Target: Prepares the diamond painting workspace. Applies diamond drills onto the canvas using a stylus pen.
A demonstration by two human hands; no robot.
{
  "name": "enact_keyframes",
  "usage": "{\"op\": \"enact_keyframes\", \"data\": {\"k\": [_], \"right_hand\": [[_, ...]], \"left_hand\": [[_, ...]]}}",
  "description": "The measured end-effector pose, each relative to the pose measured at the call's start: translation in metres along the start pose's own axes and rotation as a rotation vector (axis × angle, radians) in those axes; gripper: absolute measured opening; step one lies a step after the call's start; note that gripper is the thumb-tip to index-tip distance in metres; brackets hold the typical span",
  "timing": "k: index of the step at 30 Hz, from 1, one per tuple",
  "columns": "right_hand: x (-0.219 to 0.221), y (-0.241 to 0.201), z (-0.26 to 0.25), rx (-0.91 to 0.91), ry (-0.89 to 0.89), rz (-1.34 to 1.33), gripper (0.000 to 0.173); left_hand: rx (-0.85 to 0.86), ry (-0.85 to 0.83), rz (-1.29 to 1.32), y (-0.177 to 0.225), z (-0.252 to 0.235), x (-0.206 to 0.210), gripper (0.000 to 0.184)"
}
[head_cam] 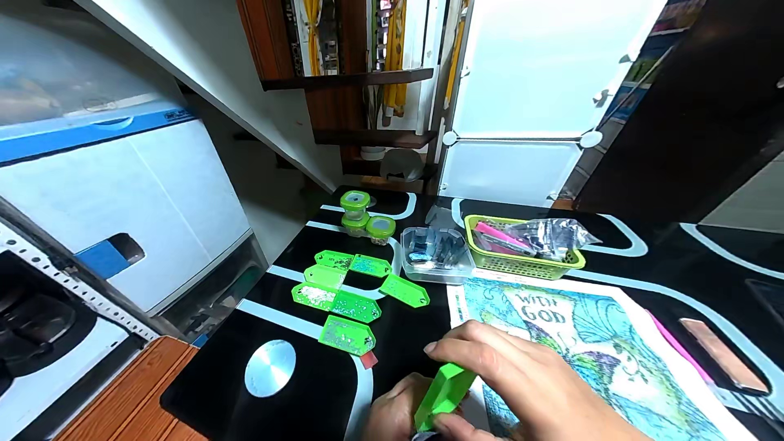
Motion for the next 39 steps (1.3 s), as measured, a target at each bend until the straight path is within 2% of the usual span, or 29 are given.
{"op": "enact_keyframes", "data": {"k": [7, 13, 19, 24, 31, 35, 39], "right_hand": [[-0.003, -0.002, 0.003, -0.031, -0.006, -0.006, 0.032], [0.004, -0.015, 0.003, 0.027, 0.085, 0.062, 0.027], [0.006, -0.016, 0.002, 0.065, 0.042, 0.143, 0.04], [0.005, -0.01, 0.006, 0.02, 0.024, 0.106, 0.03], [0.007, -0.014, 0.007, 0.051, 0.068, 0.128, 0.031], [-0.001, -0.013, 0.008, -0.01, 0.023, 0.018, 0.02], [-0.007, -0.018, 0.009, -0.095, 0.011, 0.056, 0.014]], "left_hand": [[-0.011, 0.02, -0.04, 0.003, -0.001, 0.001, 0.028], [0.038, 0.034, -0.102, 0.007, -0.004, 0.0, 0.021], [0.054, 0.019, -0.184, 0.004, -0.004, -0.003, 0.019], [0.064, 0.042, -0.156, 0.002, -0.004, -0.002, 0.02], [0.128, 0.027, -0.188, 0.001, -0.006, -0.002, 0.02], [0.135, 0.015, -0.095, -0.007, -0.008, -0.004, 0.024], [0.101, -0.044, 0.01, -0.01, -0.01, -0.009, 0.033]]}}
Point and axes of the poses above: each hand's wrist, its own z-axis away from the middle knuckle, its own x-axis out of the palm, y = z × x, the point moved 2 cm from there along -z, towards the middle knuckle, and after that the axes turned 5 degrees about z, right-handed, at the moved point
